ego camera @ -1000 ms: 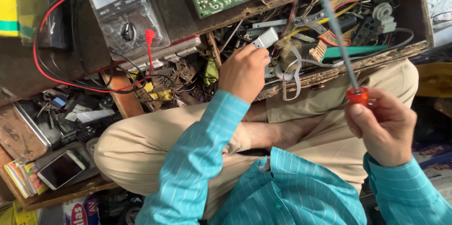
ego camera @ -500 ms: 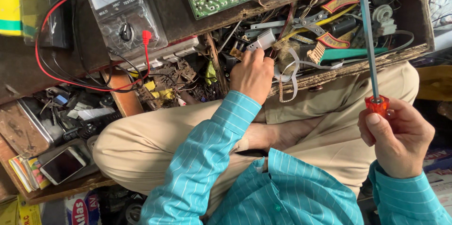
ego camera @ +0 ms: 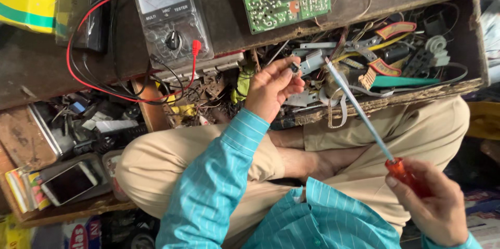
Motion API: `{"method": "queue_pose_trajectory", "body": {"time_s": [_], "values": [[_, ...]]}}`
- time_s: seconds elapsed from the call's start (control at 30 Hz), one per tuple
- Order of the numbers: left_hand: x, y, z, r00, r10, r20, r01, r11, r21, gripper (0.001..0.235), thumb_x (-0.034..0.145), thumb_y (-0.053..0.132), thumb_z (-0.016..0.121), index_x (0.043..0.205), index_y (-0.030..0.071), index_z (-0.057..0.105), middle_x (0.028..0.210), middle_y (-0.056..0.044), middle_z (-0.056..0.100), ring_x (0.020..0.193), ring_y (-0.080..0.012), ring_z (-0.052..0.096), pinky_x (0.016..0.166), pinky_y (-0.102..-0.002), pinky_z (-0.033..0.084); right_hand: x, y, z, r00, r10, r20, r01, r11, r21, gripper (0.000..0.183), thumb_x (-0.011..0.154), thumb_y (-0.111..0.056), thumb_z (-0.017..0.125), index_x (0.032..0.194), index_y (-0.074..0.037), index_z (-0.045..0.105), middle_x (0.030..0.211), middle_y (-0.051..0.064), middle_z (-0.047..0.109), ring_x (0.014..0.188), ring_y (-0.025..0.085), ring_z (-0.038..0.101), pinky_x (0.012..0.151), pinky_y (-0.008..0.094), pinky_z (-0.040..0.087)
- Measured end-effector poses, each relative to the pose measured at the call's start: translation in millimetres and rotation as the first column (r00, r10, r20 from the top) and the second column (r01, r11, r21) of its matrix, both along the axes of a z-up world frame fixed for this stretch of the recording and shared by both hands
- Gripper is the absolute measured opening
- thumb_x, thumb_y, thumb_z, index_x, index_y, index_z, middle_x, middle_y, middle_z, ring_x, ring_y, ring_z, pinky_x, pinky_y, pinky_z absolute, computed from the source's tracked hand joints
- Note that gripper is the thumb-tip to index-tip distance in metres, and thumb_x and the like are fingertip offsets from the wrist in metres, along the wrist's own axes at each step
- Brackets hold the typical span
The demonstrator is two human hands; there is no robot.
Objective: The person sits cross-legged on the floor and works on a small blue electronic component. They use a screwdriver to pry open the component's casing, then use pliers to remove a small internal part. The person then handles a small white circular object and a thin wire, appearing to prepare them for connection or installation.
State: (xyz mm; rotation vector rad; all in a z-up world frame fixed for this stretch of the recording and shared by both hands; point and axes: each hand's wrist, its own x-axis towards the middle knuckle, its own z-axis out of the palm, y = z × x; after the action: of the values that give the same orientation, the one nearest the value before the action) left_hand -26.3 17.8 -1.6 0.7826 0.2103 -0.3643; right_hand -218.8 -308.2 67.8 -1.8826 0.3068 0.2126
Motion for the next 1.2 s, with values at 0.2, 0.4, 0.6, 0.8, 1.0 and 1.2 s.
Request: {"method": "queue_pose_trajectory", "body": {"time_s": [0.2,0.4,0.6,0.8,1.0,1.2], "values": [[-1,-2,-8,0.999,0.039,-0.006,-0.04,0.993,-0.111,0.026,0.108,0.01,0.055,0.13,-0.003,0.06,0.112,-0.019,0.072,0.095,-0.024,0.073,0.087,-0.036,0.062,-8,4,0,0.975,-0.077,-0.211,0.015,0.96,-0.281,0.043,0.082,-0.004,0.079,0.124,0.004,0.072,0.104,0.013,0.08,0.091,0.012,0.07,0.077,0.027,0.055],[0,-1,-5,0.999,0.034,0.03,-0.031,0.996,-0.088,0.027,0.11,0.013,0.054,0.131,-0.002,0.06,0.111,-0.019,0.072,0.093,-0.0234,0.073,0.086,-0.035,0.062,-2,10,8,0.988,0.01,-0.156,-0.05,0.965,-0.258,0.043,0.082,-0.007,0.078,0.123,0.003,0.071,0.105,0.011,0.08,0.098,0.011,0.073,0.087,0.026,0.057],[-1,-3,-6,0.997,0.028,0.065,-0.024,0.998,-0.058,0.027,0.11,0.013,0.055,0.132,-0.002,0.061,0.11,-0.016,0.073,0.093,-0.0206,0.072,0.085,-0.034,0.062,4,11,11,0.977,0.083,-0.197,-0.123,0.972,-0.201,0.041,0.083,-0.009,0.075,0.123,0.001,0.071,0.102,0.007,0.082,0.091,0.008,0.072,0.08,0.023,0.056],[-2,-4,-8,0.996,0.027,0.082,-0.023,0.999,-0.045,0.027,0.11,0.013,0.057,0.132,0.0,0.063,0.109,-0.014,0.073,0.093,-0.0194,0.072,0.085,-0.034,0.062,-1,6,2,0.942,0.075,-0.328,-0.075,0.997,0.013,0.043,0.096,-0.006,0.076,0.138,0.005,0.074,0.073,0.005,0.057,0.06,0.008,0.048,0.047,0.024,0.038],[-2,-4,-9,0.995,0.028,0.101,-0.027,1.0,-0.015,0.026,0.109,0.014,0.058,0.13,0.001,0.065,0.108,-0.014,0.074,0.093,-0.0197,0.072,0.085,-0.035,0.063,2,9,3,0.903,-0.011,-0.43,0.088,0.983,0.16,0.04,0.09,-0.004,0.065,0.129,0.008,0.068,0.081,0.006,0.066,0.054,0.008,0.046,0.043,0.025,0.035],[-2,-7,-11,0.994,0.019,0.105,-0.021,1.0,0.017,0.027,0.108,0.014,0.06,0.131,0.0,0.065,0.107,-0.013,0.073,0.091,-0.0184,0.072,0.084,-0.033,0.063,7,7,9,0.852,0.02,-0.522,0.124,0.963,0.238,0.04,0.094,-0.006,0.061,0.131,0.007,0.068,0.073,0.007,0.06,0.05,0.009,0.041,0.041,0.026,0.03]]}}
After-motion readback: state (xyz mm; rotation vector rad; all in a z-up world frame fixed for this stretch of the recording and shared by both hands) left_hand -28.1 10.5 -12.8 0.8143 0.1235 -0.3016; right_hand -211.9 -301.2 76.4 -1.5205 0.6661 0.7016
